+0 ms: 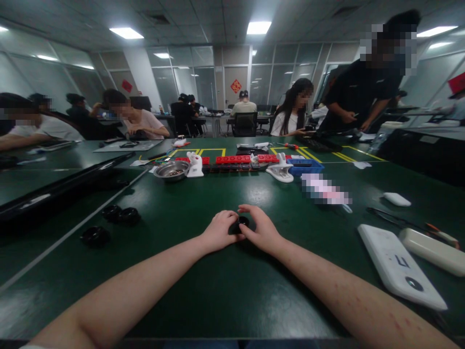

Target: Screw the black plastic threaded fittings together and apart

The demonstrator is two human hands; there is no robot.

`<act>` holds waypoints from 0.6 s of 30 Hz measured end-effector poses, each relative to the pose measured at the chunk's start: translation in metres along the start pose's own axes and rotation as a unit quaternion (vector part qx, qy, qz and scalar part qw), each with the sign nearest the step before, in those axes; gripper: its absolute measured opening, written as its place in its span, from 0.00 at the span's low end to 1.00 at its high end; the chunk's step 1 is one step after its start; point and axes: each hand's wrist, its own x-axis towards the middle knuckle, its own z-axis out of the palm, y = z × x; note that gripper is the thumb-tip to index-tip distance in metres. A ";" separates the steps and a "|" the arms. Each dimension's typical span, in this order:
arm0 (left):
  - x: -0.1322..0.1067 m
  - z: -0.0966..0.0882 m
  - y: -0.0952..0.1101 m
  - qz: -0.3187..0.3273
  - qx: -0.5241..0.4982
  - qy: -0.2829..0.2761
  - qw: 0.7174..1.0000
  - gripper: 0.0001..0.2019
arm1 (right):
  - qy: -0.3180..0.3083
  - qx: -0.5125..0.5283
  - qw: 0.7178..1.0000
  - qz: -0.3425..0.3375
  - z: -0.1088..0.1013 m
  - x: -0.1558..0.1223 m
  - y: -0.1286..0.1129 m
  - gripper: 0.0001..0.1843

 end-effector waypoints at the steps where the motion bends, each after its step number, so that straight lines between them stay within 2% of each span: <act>1: 0.000 0.000 0.000 0.001 0.001 0.000 1.000 0.20 | 0.007 -0.008 1.000 0.008 0.000 0.000 0.001 0.23; 4: 0.000 -0.001 0.001 0.006 0.004 0.002 1.000 0.18 | 0.012 -0.032 0.999 0.039 0.000 0.002 0.003 0.22; 7: 0.000 0.001 0.000 0.008 0.002 0.004 1.000 0.19 | -0.011 -0.016 0.999 0.044 0.000 0.002 0.003 0.19; 12: 0.001 0.002 -0.001 -0.002 0.006 0.002 1.000 0.22 | -0.039 0.025 0.999 0.008 -0.001 0.000 0.001 0.27; 18: 0.000 -0.001 0.002 0.002 0.010 0.001 1.000 0.18 | 0.002 -0.028 0.998 0.048 0.001 0.001 0.003 0.26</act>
